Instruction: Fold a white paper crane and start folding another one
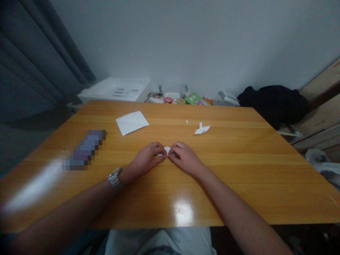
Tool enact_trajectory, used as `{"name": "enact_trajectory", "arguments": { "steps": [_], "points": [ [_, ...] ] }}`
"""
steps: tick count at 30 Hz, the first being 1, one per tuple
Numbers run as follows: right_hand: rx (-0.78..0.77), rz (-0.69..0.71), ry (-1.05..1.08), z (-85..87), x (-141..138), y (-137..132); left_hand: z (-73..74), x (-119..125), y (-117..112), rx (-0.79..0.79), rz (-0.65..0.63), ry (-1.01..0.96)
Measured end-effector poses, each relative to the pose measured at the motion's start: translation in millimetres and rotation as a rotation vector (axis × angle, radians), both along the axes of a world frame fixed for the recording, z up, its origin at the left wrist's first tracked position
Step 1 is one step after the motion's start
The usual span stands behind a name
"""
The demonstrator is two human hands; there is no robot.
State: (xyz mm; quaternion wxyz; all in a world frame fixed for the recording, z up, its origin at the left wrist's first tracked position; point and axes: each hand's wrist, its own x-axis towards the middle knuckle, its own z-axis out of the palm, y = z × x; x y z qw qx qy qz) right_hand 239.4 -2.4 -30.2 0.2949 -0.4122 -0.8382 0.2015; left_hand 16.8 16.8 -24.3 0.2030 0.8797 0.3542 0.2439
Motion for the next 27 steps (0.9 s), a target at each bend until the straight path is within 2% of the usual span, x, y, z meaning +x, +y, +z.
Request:
{"name": "enact_trajectory", "arguments": {
  "steps": [12, 20, 27],
  "points": [
    [0.025, -0.004, -0.037, 0.3, -1.8, 0.0, -2.6, 5.4, -0.1, 0.000, 0.053, 0.002],
    [0.067, -0.035, -0.088, 3.1, -1.0, -1.0, -2.0, 5.7, 0.6, -0.084, 0.114, -0.094],
    [0.169, -0.005, -0.210, 3.5, 2.8, -1.8, -2.4, 6.2, 3.8, -0.047, 0.120, -0.085]
  ]
}}
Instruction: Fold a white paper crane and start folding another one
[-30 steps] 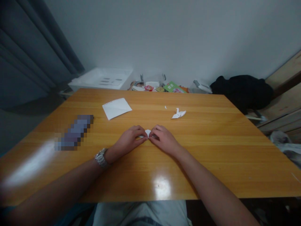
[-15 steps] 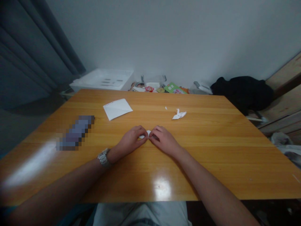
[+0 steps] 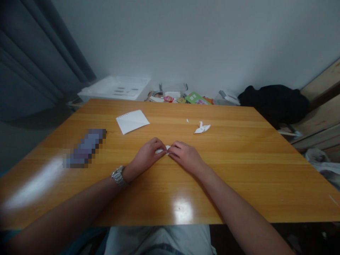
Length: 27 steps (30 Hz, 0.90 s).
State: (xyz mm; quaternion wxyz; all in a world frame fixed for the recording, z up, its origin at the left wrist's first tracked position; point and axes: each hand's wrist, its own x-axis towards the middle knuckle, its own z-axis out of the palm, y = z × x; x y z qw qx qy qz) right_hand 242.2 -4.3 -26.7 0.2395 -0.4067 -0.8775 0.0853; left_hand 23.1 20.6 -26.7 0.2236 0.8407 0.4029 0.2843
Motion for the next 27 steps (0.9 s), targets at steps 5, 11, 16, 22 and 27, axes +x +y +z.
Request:
{"name": "enact_trajectory", "arguments": {
  "steps": [5, 11, 16, 22, 27],
  "points": [
    [0.061, 0.037, -0.079, 0.9, 2, 1, -4.5, -1, 2, 0.030, 0.014, 0.016],
    [0.022, 0.033, -0.089, -2.3, 6, 1, 3.1, -9, 2, 0.106, -0.048, 0.145],
    [0.002, 0.016, -0.070, -3.6, 9, 2, 18.0, -20, -1, 0.131, -0.241, 0.300],
    [-0.012, -0.002, -0.037, -9.6, 9, 4, 21.6, -20, -7, 0.142, -0.224, 0.330],
    [-0.026, 0.000, -0.034, -9.9, 9, 2, 21.9, -17, -8, 0.194, -0.226, 0.402]
  ]
}}
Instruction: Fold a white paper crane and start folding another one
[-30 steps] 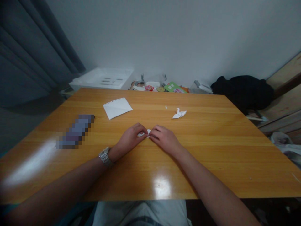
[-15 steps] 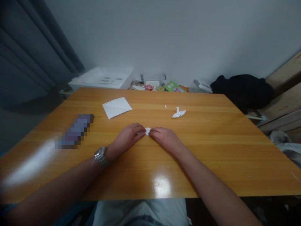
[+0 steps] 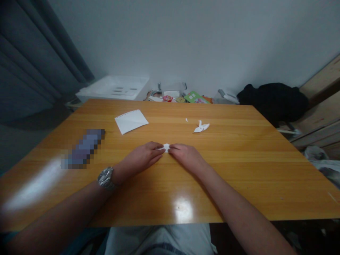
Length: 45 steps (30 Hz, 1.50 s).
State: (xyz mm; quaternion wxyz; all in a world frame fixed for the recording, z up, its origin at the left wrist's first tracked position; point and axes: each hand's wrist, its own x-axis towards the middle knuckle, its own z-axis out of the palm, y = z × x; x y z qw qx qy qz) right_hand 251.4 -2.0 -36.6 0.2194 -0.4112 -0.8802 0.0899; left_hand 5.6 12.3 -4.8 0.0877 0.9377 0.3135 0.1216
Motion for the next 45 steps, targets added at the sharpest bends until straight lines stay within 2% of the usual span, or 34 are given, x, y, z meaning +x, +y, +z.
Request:
{"name": "enact_trajectory", "arguments": {
  "steps": [11, 16, 22, 30, 37, 45],
  "points": [
    [0.033, 0.009, -0.042, 12.8, -6, -6, -6.1, -3, 0, 0.003, -0.033, -0.046],
    [0.058, -0.017, -0.073, 12.0, -7, -7, -2.6, -6, 0, -0.038, -0.063, -0.044],
    [0.081, 0.001, -0.127, 11.8, -7, -7, 0.9, -4, -3, 0.012, -0.036, 0.049],
    [0.037, 0.018, -0.165, 17.1, -8, -11, 3.4, -5, -5, 0.003, -0.020, 0.054],
    [-0.029, 0.021, -0.177, 18.4, -3, -13, 3.1, -11, 4, -0.044, -0.059, 0.059],
    [-0.014, 0.027, -0.203, 18.8, -2, -15, 6.5, -20, 5, -0.114, -0.068, 0.112]
  ]
}}
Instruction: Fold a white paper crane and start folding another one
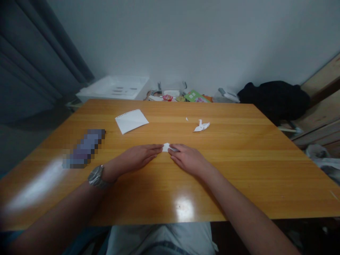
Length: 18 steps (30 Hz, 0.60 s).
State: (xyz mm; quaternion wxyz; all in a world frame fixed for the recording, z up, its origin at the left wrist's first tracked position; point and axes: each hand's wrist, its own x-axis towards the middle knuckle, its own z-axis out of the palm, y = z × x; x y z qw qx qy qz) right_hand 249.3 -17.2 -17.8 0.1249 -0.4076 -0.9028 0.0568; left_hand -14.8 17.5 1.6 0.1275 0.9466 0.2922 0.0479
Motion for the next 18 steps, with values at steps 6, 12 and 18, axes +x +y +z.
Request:
{"name": "enact_trajectory", "arguments": {
  "steps": [6, 12, 18],
  "points": [
    [0.023, 0.014, 0.045, -5.2, 3, 1, 1.3, 2, -2, 0.028, 0.032, 0.035],
    [0.004, 0.010, 0.013, 0.8, -1, -1, -1.5, 5, -6, 0.079, 0.015, 0.045],
    [-0.010, 0.011, 0.055, 2.8, 1, -1, -2.1, 10, -12, 0.136, 0.048, 0.015]
  ]
}}
